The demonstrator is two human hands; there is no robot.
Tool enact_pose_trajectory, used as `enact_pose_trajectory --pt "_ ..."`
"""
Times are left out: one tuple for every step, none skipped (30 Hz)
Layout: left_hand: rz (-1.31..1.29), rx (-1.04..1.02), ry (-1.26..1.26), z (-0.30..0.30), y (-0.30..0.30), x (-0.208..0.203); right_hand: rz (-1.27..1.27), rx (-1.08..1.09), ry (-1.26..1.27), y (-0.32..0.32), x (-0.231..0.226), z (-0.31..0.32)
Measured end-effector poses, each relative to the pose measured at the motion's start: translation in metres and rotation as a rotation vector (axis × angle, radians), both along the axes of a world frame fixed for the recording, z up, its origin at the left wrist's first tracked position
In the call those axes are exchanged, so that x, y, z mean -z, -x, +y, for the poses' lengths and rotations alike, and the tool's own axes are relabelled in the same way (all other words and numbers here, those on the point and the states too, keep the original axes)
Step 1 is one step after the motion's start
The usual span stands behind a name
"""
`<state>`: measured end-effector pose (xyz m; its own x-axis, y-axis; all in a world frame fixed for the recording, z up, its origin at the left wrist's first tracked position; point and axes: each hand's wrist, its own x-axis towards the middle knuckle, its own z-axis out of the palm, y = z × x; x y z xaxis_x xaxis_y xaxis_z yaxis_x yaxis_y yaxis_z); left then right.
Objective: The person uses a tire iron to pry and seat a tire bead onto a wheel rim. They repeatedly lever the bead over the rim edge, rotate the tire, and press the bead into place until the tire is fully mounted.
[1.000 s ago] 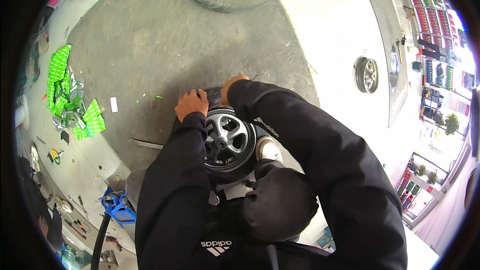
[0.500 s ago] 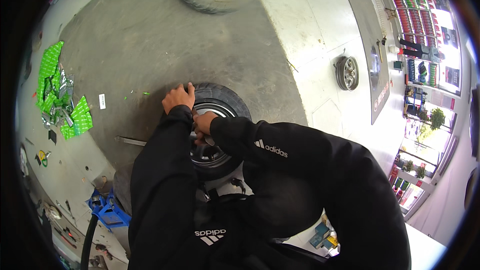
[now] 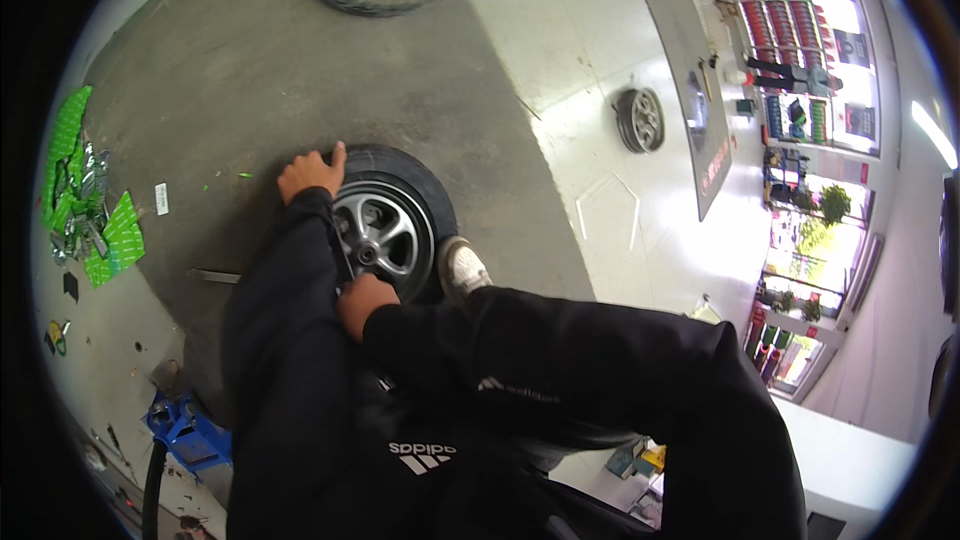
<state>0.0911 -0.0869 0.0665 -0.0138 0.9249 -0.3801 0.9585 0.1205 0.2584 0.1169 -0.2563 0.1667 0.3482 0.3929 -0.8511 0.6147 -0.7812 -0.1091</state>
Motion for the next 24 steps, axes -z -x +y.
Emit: enact_pose_trajectory --pt "0.024 0.002 0.024 -0.001 0.01 0.004 0.131 -0.11 0.033 -0.014 -0.005 0.006" --pt "0.053 -0.003 0.048 -0.005 0.021 0.008 0.268 -0.226 0.063 -0.017 -0.01 0.011" --pt "0.038 -0.004 0.027 0.002 0.018 0.003 0.201 -0.841 0.086 -0.037 0.017 0.009" --pt "0.039 -0.009 0.024 -0.002 0.022 0.007 0.291 -0.438 0.116 -0.062 0.019 0.012" --pt "0.043 -0.006 0.014 -0.003 0.03 0.011 0.352 -1.016 -0.037 -0.084 0.019 0.004" --pt "0.021 -0.006 0.015 -0.004 0.023 0.009 0.309 -1.211 0.127 -0.108 0.017 0.003" --pt "-0.066 0.043 0.005 0.0 -0.022 -0.008 0.101 -0.93 0.059 -0.161 0.08 -0.036" --pt "-0.102 0.075 0.008 -0.004 -0.037 -0.012 0.059 -1.035 0.14 -0.195 0.111 -0.042" --pt "-0.109 0.055 -0.011 -0.008 0.002 0.002 0.113 -1.206 0.05 -0.175 0.093 -0.023" --pt "-0.18 0.059 -0.043 -0.009 0.01 0.001 0.027 -0.937 0.088 -0.169 0.077 -0.006" --pt "-0.222 0.047 -0.067 -0.014 0.033 0.005 0.048 -1.008 0.133 -0.146 0.033 0.021" --pt "-0.335 0.063 -0.144 -0.019 0.043 0.006 -0.024 -1.023 0.185 -0.135 -0.009 0.039" --pt "-0.459 0.087 -0.222 -0.022 0.051 0.01 -0.015 -0.957 0.126 -0.139 -0.03 0.045" --pt "-0.585 0.113 -0.29 -0.029 0.052 0.014 -0.003 -0.887 0.075 -0.148 -0.04 0.043" --pt "-0.513 0.06 -0.308 -0.046 0.06 0.007 0.012 -0.826 0.026 -0.156 -0.036 0.034" --pt "-0.45 -0.025 -0.29 -0.063 0.083 0.009 0.036 -0.774 -0.035 -0.153 -0.029 0.03" --pt "-0.387 -0.109 -0.274 -0.081 0.104 0.012 0.061 -0.72 -0.093 -0.151 -0.022 0.027" --pt "-0.233 -0.212 -0.152 -0.1 0.123 0.01 0.11 -0.711 -0.136 -0.147 -0.009 0.023" --pt "-0.19 -0.242 -0.098 -0.119 0.135 0.005 0.126 -0.66 -0.13 -0.144 -0.007 0.02" --pt "-0.196 -0.328 -0.067 -0.135 0.135 0.005 0.14 -0.606 -0.117 -0.143 -0.005 0.015" --pt "-0.215 -0.406 -0.041 -0.146 0.125 0.005 0.161 -0.577 -0.163 -0.15 0.017 0.005" --pt "-0.3 -0.441 -0.07 -0.157 0.112 0.012 0.136 -0.551 -0.245 -0.157 0.031 -0.008" --pt "-0.295 -0.521 -0.1 -0.165 0.106 0.009 0.155 -0.488 -0.276 -0.147 0.04 -0.013" --pt "-0.308 -0.592 -0.121 -0.169 0.093 0.011 0.156 -0.417 -0.299 -0.142 0.049 -0.021"
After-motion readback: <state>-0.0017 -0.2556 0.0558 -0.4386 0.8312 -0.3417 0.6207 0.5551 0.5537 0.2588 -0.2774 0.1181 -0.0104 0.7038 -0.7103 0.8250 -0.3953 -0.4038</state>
